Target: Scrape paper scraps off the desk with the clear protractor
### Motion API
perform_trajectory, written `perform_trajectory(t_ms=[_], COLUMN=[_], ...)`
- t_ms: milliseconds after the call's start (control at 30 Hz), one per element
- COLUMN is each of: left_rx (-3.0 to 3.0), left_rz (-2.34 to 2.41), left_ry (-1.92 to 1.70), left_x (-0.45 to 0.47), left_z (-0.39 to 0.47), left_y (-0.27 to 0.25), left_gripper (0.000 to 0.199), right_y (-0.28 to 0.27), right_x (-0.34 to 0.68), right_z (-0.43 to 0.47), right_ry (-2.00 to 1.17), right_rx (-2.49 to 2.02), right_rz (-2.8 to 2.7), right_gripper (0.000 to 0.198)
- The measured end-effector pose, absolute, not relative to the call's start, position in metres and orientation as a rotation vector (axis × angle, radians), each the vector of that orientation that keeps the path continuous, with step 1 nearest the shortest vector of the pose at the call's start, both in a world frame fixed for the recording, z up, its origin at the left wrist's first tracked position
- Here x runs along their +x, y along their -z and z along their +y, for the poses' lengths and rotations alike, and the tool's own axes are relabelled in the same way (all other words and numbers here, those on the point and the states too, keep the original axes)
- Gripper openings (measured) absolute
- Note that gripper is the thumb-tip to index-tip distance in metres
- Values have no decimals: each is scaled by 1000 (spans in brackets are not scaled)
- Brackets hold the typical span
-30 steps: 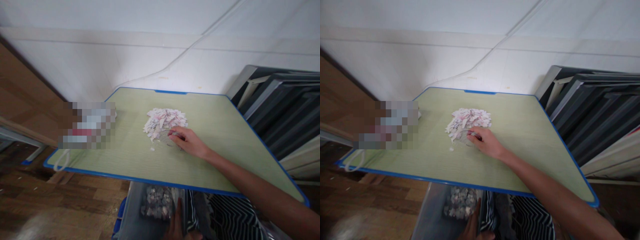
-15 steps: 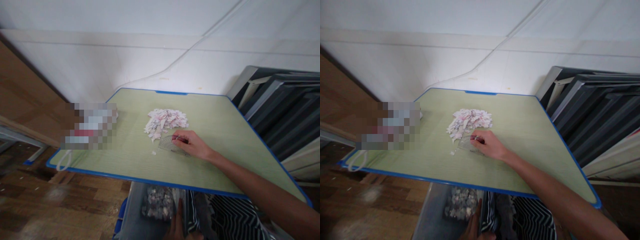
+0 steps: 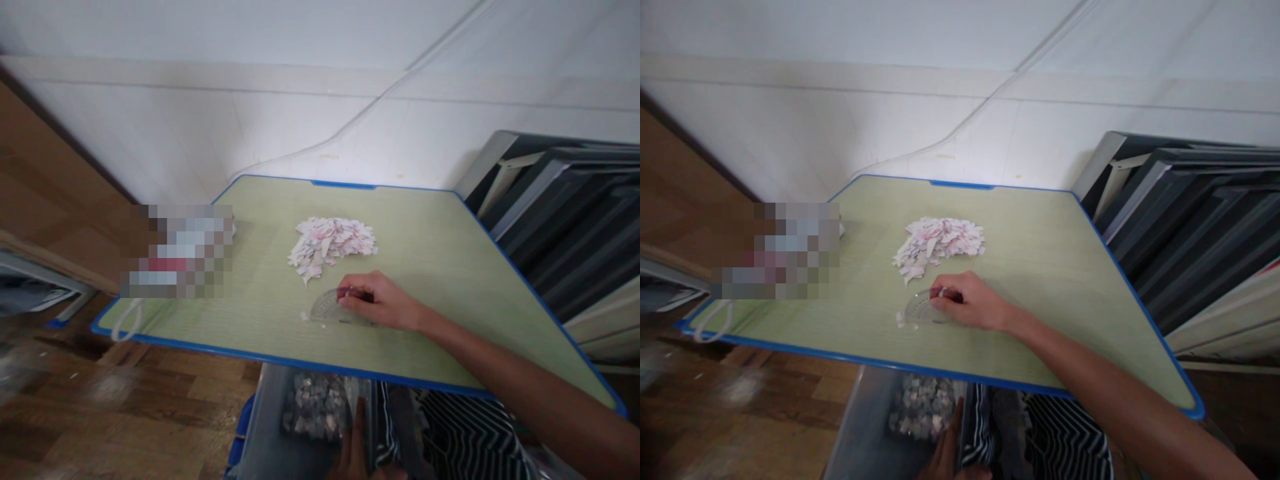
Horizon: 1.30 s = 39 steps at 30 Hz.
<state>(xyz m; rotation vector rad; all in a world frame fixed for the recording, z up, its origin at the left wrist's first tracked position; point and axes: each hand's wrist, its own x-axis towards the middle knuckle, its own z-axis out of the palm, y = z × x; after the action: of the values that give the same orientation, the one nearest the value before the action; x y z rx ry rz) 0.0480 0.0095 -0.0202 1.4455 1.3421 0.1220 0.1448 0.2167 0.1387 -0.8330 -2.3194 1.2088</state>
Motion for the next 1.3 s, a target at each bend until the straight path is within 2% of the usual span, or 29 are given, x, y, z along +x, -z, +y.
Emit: perform_trajectory(t_ms=[300, 400, 567, 767, 1033, 1233, 1300], left_rx=[1475, 1520, 1563, 1724, 1664, 1475, 1456], left_rz=[1335, 1327, 1375, 1337, 1226, 1301, 1299], left_ry=[-57, -100, -169, -212, -165, -97, -92], left_x=[45, 46, 45, 45, 38, 39, 39], left_z=[6, 4, 2, 1, 3, 6, 8], left_y=[35, 34, 28, 22, 29, 27, 24], left_gripper=[90, 83, 86, 67, 72, 91, 86], right_y=[-139, -140, -140, -139, -139, -142, -142], right_x=[143, 141, 139, 139, 140, 139, 138], right_z=[213, 211, 211, 210, 211, 210, 210], right_ry=[-1262, -1239, -1134, -1115, -1128, -1135, -1141], right_rx=[-792, -807, -944, -899, -871, -923, -929], right_rz=[-2265, -2295, -2294, -2278, -2311, -2341, -2336], right_gripper=[16, 15, 13, 15, 16, 18, 19])
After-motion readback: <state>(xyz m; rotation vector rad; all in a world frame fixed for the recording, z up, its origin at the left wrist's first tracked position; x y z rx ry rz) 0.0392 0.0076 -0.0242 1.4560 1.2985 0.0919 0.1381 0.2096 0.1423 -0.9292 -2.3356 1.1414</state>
